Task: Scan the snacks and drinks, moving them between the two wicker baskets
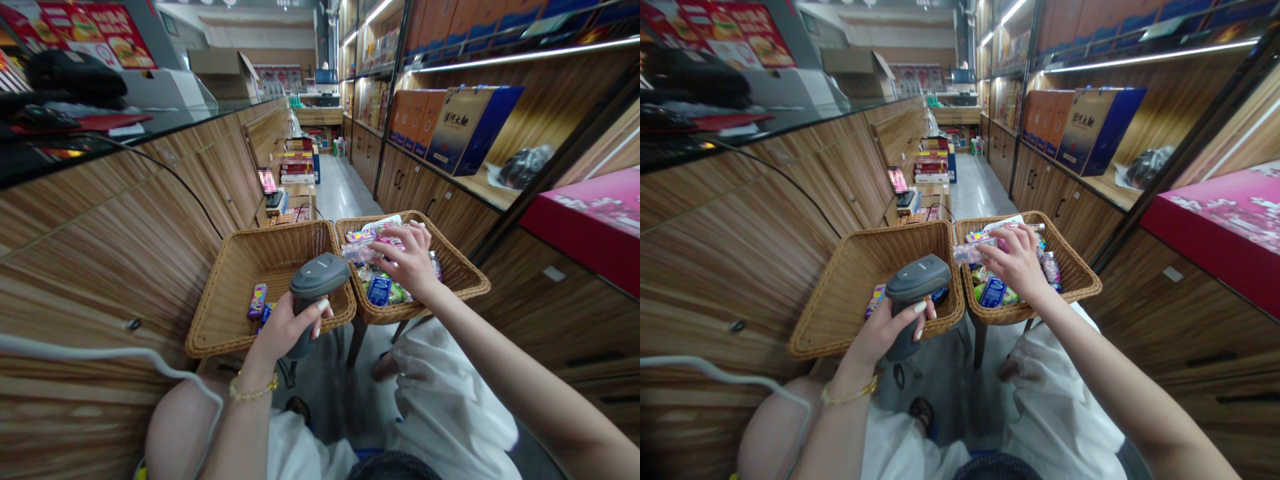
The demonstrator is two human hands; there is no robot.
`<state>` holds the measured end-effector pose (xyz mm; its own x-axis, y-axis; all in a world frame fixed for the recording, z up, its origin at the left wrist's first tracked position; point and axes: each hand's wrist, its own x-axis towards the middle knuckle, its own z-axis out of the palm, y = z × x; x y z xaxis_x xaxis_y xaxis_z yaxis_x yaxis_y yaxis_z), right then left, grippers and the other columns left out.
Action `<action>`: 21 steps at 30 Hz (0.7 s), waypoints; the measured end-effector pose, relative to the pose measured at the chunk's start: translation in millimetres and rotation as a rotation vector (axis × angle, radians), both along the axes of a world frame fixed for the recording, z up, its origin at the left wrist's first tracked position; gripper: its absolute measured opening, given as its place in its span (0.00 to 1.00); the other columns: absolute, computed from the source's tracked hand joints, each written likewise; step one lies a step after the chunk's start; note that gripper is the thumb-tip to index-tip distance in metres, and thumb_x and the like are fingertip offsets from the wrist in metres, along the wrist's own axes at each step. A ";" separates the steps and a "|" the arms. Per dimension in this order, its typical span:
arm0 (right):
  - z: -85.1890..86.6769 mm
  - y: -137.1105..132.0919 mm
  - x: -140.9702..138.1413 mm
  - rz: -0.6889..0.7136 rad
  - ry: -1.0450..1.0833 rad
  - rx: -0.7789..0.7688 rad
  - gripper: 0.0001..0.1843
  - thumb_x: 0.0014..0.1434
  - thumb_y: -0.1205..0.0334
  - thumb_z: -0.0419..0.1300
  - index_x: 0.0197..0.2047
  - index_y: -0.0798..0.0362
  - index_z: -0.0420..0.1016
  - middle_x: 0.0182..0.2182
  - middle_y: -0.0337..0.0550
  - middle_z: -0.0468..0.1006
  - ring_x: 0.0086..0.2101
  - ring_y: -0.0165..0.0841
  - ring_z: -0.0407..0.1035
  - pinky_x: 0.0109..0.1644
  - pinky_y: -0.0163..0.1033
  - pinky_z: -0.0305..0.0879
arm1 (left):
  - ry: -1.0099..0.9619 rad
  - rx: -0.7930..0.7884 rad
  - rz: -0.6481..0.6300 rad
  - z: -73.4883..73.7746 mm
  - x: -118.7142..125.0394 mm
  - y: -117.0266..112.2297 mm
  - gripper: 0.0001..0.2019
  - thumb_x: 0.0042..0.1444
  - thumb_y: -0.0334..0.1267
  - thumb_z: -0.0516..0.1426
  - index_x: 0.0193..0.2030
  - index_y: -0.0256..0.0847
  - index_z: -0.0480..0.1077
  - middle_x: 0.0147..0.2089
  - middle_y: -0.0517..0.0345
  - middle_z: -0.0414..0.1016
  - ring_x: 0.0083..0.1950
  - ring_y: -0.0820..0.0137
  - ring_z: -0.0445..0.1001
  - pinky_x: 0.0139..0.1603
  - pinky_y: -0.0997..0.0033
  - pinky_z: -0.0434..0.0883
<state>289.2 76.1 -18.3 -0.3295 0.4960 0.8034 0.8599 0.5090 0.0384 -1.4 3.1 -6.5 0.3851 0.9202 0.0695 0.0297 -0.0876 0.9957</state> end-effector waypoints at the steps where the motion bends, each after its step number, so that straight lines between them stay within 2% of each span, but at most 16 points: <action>1: 1.8 0.2 -4.9 0.007 -0.015 -0.014 0.11 0.64 0.54 0.69 0.50 0.35 0.83 0.54 0.40 0.77 0.56 0.45 0.65 0.68 0.58 0.53 | -0.001 -0.003 0.000 -0.2 -0.1 0.1 0.18 0.62 0.52 0.63 0.36 0.36 0.77 0.25 0.57 0.75 0.23 0.71 0.70 0.26 0.72 0.67; 4: 8.3 1.0 -21.3 0.044 -0.057 -0.060 0.18 0.65 0.54 0.68 0.58 0.32 0.79 0.58 0.40 0.76 0.57 0.45 0.64 0.68 0.57 0.54 | 0.005 -0.007 0.002 0.6 -0.2 0.2 0.18 0.63 0.52 0.63 0.35 0.36 0.76 0.25 0.57 0.74 0.23 0.71 0.70 0.26 0.72 0.68; 6: 12.2 2.1 -30.4 0.061 -0.062 -0.075 0.23 0.66 0.54 0.67 0.63 0.34 0.76 0.61 0.43 0.74 0.57 0.46 0.64 0.67 0.56 0.55 | 0.011 -0.003 -0.003 2.2 -0.2 -0.1 0.18 0.63 0.52 0.63 0.35 0.36 0.76 0.24 0.57 0.74 0.23 0.71 0.69 0.26 0.72 0.68; 10: 13.6 7.3 -32.4 0.019 -0.002 -0.080 0.19 0.69 0.56 0.63 0.61 0.40 0.76 0.60 0.46 0.75 0.56 0.46 0.64 0.64 0.55 0.57 | 0.021 0.021 -0.012 4.6 -0.1 -0.5 0.18 0.63 0.51 0.62 0.35 0.36 0.76 0.23 0.58 0.73 0.22 0.72 0.69 0.27 0.71 0.68; 13: 8.1 13.9 -16.9 -0.071 0.027 -0.125 0.15 0.70 0.57 0.60 0.58 0.43 0.78 0.58 0.47 0.76 0.56 0.47 0.64 0.62 0.55 0.57 | 0.021 0.029 -0.013 2.5 -1.0 0.2 0.17 0.63 0.51 0.62 0.35 0.36 0.76 0.23 0.59 0.73 0.23 0.71 0.70 0.28 0.71 0.68; 15: 3.2 19.6 -0.7 -0.167 0.028 -0.190 0.16 0.70 0.54 0.59 0.57 0.46 0.78 0.58 0.50 0.75 0.56 0.50 0.64 0.62 0.57 0.57 | 0.023 0.031 -0.017 0.2 -1.7 0.9 0.17 0.64 0.51 0.62 0.36 0.36 0.76 0.22 0.60 0.72 0.23 0.71 0.70 0.27 0.72 0.68; 18: -3.2 28.5 26.3 -0.323 0.024 -0.306 0.23 0.68 0.47 0.60 0.60 0.50 0.77 0.60 0.56 0.73 0.57 0.54 0.62 0.61 0.60 0.56 | 0.026 0.028 -0.023 -1.6 -2.3 1.8 0.18 0.64 0.52 0.61 0.36 0.36 0.76 0.21 0.60 0.72 0.23 0.71 0.70 0.27 0.72 0.68; 21: -7.9 34.4 49.2 -0.427 -0.025 -0.422 0.32 0.63 0.42 0.62 0.64 0.51 0.75 0.62 0.57 0.72 0.60 0.58 0.59 0.63 0.63 0.54 | 0.027 0.032 -0.020 -0.6 -2.0 1.8 0.19 0.64 0.52 0.61 0.36 0.36 0.76 0.21 0.60 0.72 0.23 0.70 0.70 0.27 0.71 0.69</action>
<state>338.4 110.4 -26.2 -0.0475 0.8633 0.5025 0.9931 0.0947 -0.0688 -3.4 5.0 -7.1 0.4060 0.9096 0.0882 0.0548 -0.1206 0.9912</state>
